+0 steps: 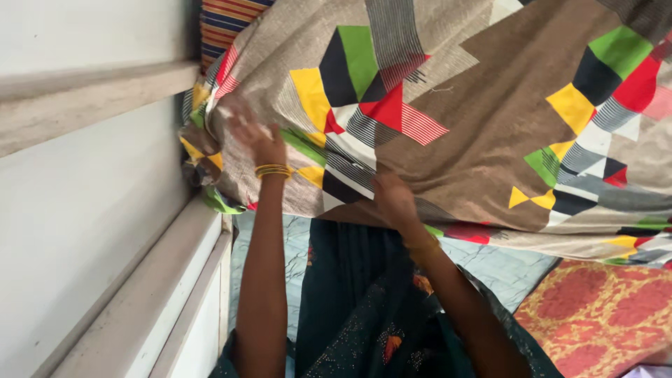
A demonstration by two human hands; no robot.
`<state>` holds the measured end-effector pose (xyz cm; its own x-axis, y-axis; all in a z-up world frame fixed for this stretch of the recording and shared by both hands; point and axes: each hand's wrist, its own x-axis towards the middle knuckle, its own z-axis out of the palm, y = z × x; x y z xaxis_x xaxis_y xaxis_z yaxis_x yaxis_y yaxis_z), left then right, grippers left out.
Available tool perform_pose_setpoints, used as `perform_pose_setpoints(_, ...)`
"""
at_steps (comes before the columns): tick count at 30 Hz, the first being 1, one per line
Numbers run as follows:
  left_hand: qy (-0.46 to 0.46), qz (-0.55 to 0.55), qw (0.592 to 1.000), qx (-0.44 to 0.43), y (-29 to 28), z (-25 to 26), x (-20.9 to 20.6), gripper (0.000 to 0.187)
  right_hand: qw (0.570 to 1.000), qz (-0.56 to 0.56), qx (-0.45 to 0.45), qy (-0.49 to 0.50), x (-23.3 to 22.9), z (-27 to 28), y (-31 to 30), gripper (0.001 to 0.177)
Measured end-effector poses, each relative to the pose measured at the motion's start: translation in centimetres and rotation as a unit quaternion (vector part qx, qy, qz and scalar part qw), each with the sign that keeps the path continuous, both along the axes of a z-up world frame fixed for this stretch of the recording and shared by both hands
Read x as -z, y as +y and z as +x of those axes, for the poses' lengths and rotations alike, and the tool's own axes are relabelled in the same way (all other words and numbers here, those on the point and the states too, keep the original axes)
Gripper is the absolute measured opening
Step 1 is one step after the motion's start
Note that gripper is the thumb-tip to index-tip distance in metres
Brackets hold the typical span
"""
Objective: The person folds a large patterned cloth on a bed by hand, aligning the edges and smoothing the fabric.
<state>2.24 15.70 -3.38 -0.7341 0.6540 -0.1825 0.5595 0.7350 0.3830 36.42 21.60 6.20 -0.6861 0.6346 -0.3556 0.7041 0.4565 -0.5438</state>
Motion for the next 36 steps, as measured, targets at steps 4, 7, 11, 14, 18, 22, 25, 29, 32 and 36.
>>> perform_pose_setpoints(4, -0.123, -0.051, 0.988, 0.083, 4.7, 4.2, -1.7, 0.101, 0.974, 0.061, 0.054, -0.212, -5.5, 10.9, -5.2, 0.035)
perform_pose_setpoints(7, -0.137, -0.124, 0.973, 0.141, 8.9, 5.5, -3.6, 0.112, 0.813, -0.368, 0.083, -0.444, -10.2, 15.5, -7.6, 0.069)
perform_pose_setpoints(11, -0.165, -0.281, 0.938, 0.119, 13.5, 5.1, -3.6, 0.114, 0.745, -0.441, 0.06, -0.497, -12.3, 14.4, -7.9, 0.061)
perform_pose_setpoints(14, -0.134, -0.367, 0.91, 0.14, 14.7, 5.3, -1.2, 0.093, 0.752, -0.468, 0.012, -0.464, -14.2, 14.8, -6.4, 0.043)
perform_pose_setpoints(18, -0.148, -0.433, 0.881, 0.121, 15.4, 5.4, 2.1, 0.071, 0.77, -0.49, -0.107, -0.394, -16.7, 16.0, -5.6, 0.029)
perform_pose_setpoints(22, -0.163, -0.42, 0.886, 0.105, 13.8, 5.8, 5.8, 0.065, 0.606, -0.588, 0.006, -0.536, -18.8, 15.7, -5.1, 0.031)
perform_pose_setpoints(25, -0.153, -0.307, 0.939, 0.032, 13.8, 5.8, 7.3, 0.067, 0.722, -0.468, -0.085, -0.502, -19.2, 14.8, -4.0, 0.033)
perform_pose_setpoints(29, -0.138, -0.412, 0.889, 0.145, 12.6, 6.3, 7.1, 0.063, 0.894, -0.239, 0.085, -0.369, -18.8, 12.5, 0.8, 0.028)
perform_pose_setpoints(32, -0.165, -0.438, 0.871, 0.149, 13.2, 5.9, 6.5, 0.064, 0.888, -0.099, 0.12, -0.432, -18.9, 9.0, 5.9, 0.047)
perform_pose_setpoints(36, -0.2, -0.39, 0.893, 0.102, 14.3, 5.1, 5.6, 0.058, 0.972, 0.052, 0.098, -0.209, -17.2, 2.6, 15.0, 0.031)
